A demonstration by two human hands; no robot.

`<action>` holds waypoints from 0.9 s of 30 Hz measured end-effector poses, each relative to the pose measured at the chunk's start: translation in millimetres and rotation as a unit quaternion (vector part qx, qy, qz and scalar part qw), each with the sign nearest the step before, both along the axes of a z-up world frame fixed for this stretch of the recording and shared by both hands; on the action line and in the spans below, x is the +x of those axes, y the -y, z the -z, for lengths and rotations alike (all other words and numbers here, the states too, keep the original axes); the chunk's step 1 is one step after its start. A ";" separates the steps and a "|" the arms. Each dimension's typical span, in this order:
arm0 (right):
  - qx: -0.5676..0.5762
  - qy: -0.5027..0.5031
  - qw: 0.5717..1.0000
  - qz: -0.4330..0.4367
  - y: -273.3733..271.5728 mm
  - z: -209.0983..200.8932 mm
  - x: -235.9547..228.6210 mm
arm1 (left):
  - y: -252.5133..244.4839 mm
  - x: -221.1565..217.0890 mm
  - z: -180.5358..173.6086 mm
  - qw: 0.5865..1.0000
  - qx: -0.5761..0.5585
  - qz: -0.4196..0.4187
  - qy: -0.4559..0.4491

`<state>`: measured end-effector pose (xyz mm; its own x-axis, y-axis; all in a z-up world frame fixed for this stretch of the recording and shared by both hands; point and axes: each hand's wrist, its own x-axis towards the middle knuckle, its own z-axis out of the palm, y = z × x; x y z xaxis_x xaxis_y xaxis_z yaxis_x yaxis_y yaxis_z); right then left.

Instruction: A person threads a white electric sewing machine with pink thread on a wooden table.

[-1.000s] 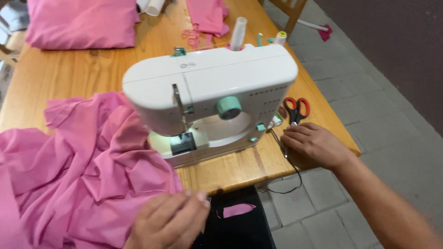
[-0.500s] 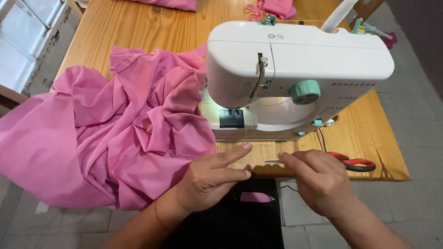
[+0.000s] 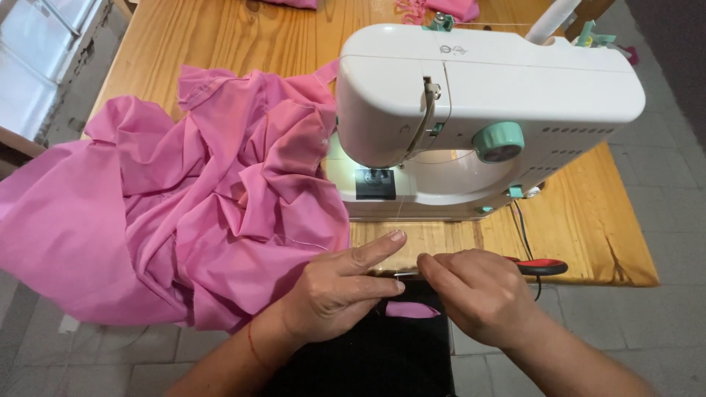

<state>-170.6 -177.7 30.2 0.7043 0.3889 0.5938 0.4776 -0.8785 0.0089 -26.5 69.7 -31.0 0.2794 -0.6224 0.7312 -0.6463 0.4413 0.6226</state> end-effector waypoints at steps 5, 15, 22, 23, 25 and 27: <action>-0.024 -0.008 1.000 0.000 1.6 4.3 -2.2 | -0.4 0.3 -2.8 1.000 0.002 0.000 -0.001; -0.042 0.074 0.962 0.259 140.1 72.7 -59.8 | -2.3 8.8 -17.3 1.000 -0.012 -0.006 0.001; 0.067 -0.055 0.911 0.402 166.4 119.9 -62.6 | 3.4 6.9 -25.4 0.999 -0.019 -0.033 0.037; 0.107 -0.071 0.915 0.383 160.1 109.6 -56.7 | 3.7 5.5 -29.8 0.996 -0.027 -0.067 0.048; 0.145 -0.086 0.916 0.365 131.8 81.9 -44.6 | 5.4 2.8 -34.5 0.993 -0.038 -0.100 0.059; 0.151 0.030 0.954 0.258 86.4 48.1 -29.5 | 5.5 -1.0 -35.0 0.986 -0.023 -0.161 0.045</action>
